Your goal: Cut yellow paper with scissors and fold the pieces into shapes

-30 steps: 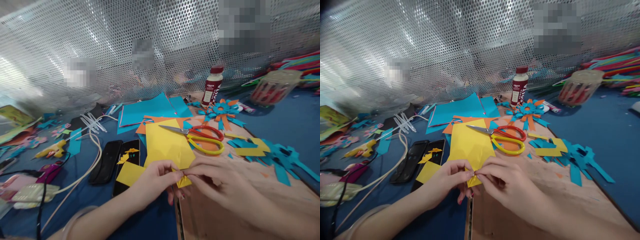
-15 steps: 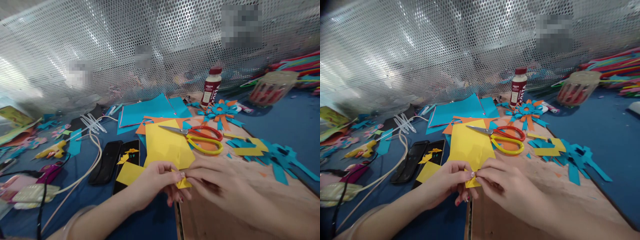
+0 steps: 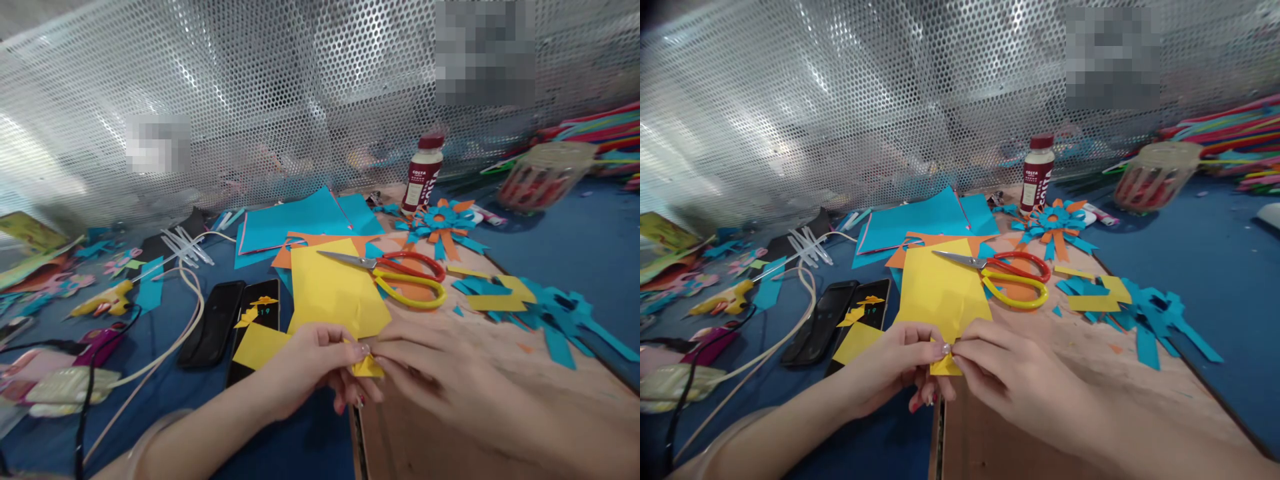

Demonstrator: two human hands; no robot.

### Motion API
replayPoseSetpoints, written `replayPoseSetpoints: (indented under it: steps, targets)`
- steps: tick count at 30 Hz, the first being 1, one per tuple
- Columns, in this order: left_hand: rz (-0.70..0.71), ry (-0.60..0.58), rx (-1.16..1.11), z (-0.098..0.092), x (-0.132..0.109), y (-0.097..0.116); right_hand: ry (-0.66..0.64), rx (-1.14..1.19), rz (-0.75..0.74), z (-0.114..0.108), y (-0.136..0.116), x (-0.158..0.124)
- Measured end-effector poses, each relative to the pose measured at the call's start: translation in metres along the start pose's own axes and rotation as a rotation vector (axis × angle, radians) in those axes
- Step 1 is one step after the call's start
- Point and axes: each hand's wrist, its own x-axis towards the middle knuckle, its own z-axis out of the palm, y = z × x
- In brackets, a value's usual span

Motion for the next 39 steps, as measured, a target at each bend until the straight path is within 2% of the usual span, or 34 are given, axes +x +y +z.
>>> replayPoseSetpoints:
  steps: [16, 21, 35, 39]
  targets:
    - [-0.014, -0.005, -0.007, 0.0000, -0.0009, -0.0008, 0.003, -0.007, 0.025, 0.0004, -0.0020, 0.0016]
    - [-0.010, 0.004, -0.015, -0.0010, -0.0004, -0.0023, 0.045, 0.009, 0.041, 0.0018, -0.0035, 0.0008]
    - [-0.010, -0.001, -0.011, -0.0006, -0.0011, -0.0012, 0.005, 0.016, 0.014, -0.0014, -0.0032, 0.0031]
    - [-0.003, -0.001, -0.008, -0.0013, -0.0008, -0.0016, 0.014, 0.017, 0.049, 0.0006, -0.0040, 0.0020]
